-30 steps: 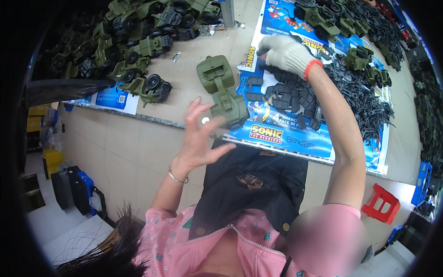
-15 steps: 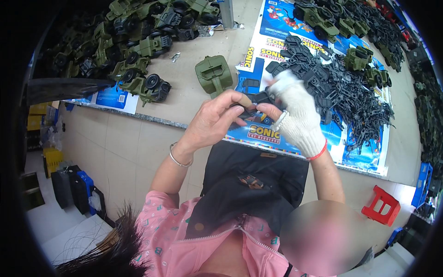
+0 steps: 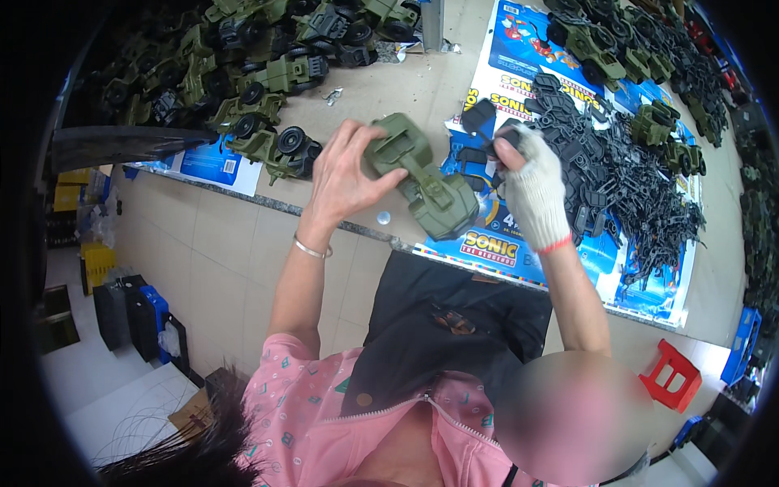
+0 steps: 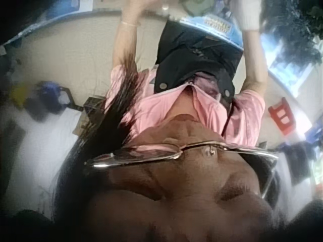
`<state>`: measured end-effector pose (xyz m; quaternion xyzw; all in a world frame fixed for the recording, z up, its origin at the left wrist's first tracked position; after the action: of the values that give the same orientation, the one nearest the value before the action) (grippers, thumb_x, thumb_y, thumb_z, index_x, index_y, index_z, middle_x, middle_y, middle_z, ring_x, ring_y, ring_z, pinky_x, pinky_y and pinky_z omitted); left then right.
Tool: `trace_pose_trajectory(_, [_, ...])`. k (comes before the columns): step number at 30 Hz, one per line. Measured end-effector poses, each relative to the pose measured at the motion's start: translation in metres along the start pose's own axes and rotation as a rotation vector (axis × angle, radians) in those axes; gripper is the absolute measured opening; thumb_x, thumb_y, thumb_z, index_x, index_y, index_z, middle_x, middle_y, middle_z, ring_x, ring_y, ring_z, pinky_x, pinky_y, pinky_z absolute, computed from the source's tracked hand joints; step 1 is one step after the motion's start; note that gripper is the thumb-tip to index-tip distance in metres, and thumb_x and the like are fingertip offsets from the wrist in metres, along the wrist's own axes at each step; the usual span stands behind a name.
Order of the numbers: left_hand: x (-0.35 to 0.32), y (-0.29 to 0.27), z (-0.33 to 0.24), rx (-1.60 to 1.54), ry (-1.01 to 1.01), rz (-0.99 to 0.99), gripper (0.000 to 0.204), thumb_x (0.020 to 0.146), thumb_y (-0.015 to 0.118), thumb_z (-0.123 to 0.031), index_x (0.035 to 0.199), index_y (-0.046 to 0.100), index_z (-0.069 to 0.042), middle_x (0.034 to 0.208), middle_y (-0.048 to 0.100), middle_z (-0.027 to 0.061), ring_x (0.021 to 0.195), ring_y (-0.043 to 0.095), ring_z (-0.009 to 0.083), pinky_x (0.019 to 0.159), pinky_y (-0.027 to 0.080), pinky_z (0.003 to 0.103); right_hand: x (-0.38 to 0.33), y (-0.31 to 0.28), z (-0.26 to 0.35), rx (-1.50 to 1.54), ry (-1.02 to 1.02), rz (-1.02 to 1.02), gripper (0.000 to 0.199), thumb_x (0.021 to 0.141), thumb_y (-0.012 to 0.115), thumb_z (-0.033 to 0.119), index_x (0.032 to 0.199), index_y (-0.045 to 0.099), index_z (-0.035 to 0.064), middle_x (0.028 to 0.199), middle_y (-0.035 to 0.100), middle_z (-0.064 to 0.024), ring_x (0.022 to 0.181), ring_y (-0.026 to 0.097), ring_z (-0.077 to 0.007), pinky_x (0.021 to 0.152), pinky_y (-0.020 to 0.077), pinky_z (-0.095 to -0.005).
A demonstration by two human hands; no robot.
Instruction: Assembling small plastic toy military vehicles by attaching black components to the green chassis.
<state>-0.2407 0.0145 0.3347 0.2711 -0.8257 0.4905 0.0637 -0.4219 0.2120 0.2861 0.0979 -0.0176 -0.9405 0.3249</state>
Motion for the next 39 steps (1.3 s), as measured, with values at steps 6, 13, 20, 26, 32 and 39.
trace_pose_trajectory(6, [-0.062,-0.011,-0.031,0.26,-0.23,0.011,0.052,0.067,0.091,-0.041,0.093,0.062,-0.006,0.094,0.064,0.0119,0.082,0.063,0.0278,0.073,0.05,0.043,-0.059,0.003,-0.017,0.128,-0.334,-0.394,0.026,0.1,0.069,0.023,0.115,0.063,0.0029,0.095,0.063,-0.0016,0.085,0.057,-0.0072,0.076,0.0459,-0.0231])
trace_pose_trajectory(13, [-0.071,0.004,-0.036,-0.119,-0.01,0.128,0.069,0.067,0.092,-0.042,0.121,0.063,-0.01,0.145,0.04,0.0241,0.132,0.046,0.048,0.11,0.043,0.052,0.026,0.02,-0.024,-0.431,-0.425,-0.409,0.033,0.102,0.066,0.03,0.112,0.064,-0.0015,0.085,0.06,-0.0022,0.077,0.054,-0.0103,0.069,0.0475,-0.0298])
trace_pose_trajectory(20, [-0.07,0.023,-0.075,-0.303,0.006,0.172,0.062,0.082,0.084,-0.03,0.135,0.06,-0.008,0.147,0.046,0.0233,0.135,0.048,0.0419,0.11,0.045,0.048,0.063,-0.01,-0.029,0.341,-0.02,-0.125,0.02,0.1,0.068,0.019,0.111,0.06,0.0046,0.093,0.063,-0.0052,0.073,0.058,-0.0143,0.06,0.0458,-0.0279])
trace_pose_trajectory(26, [0.013,0.051,-0.038,-0.463,0.11,0.018,0.048,0.089,0.075,-0.013,0.134,0.061,-0.002,0.144,0.057,0.0187,0.134,0.055,0.0345,0.11,0.046,0.041,0.018,-0.009,-0.012,0.113,-0.066,0.091,0.026,0.098,0.07,0.023,0.113,0.064,0.0029,0.089,0.058,0.0005,0.072,0.048,-0.0085,0.066,0.0396,-0.0255])
trace_pose_trajectory(32, [0.008,0.077,-0.031,-0.61,0.085,0.155,0.042,0.088,0.076,-0.01,0.128,0.066,0.001,0.141,0.06,0.0156,0.131,0.058,0.0304,0.109,0.047,0.039,-0.01,-0.001,0.027,-0.643,-0.125,-0.002,0.041,0.094,0.073,0.031,0.115,0.067,-0.0039,0.092,0.067,-0.0129,0.079,0.064,-0.0186,0.07,0.0525,-0.0338])
trace_pose_trajectory(39, [0.004,0.08,-0.029,-0.66,0.076,0.108,0.04,0.086,0.079,-0.01,0.123,0.068,0.001,0.137,0.063,0.015,0.128,0.06,0.0292,0.108,0.048,0.039,-0.011,-0.006,0.026,-0.688,-0.061,0.009,0.036,0.092,0.072,0.029,0.107,0.065,-0.0028,0.086,0.066,-0.0171,0.074,0.067,-0.0256,0.07,0.0526,-0.0373])
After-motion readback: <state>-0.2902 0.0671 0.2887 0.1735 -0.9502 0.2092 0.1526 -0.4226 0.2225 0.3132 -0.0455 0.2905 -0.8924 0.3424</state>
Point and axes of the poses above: each hand's wrist, its own x-axis towards the middle knuckle, its own y-axis out of the palm, z = x × y, the point moved 8 cm from there along x, towards the middle knuckle
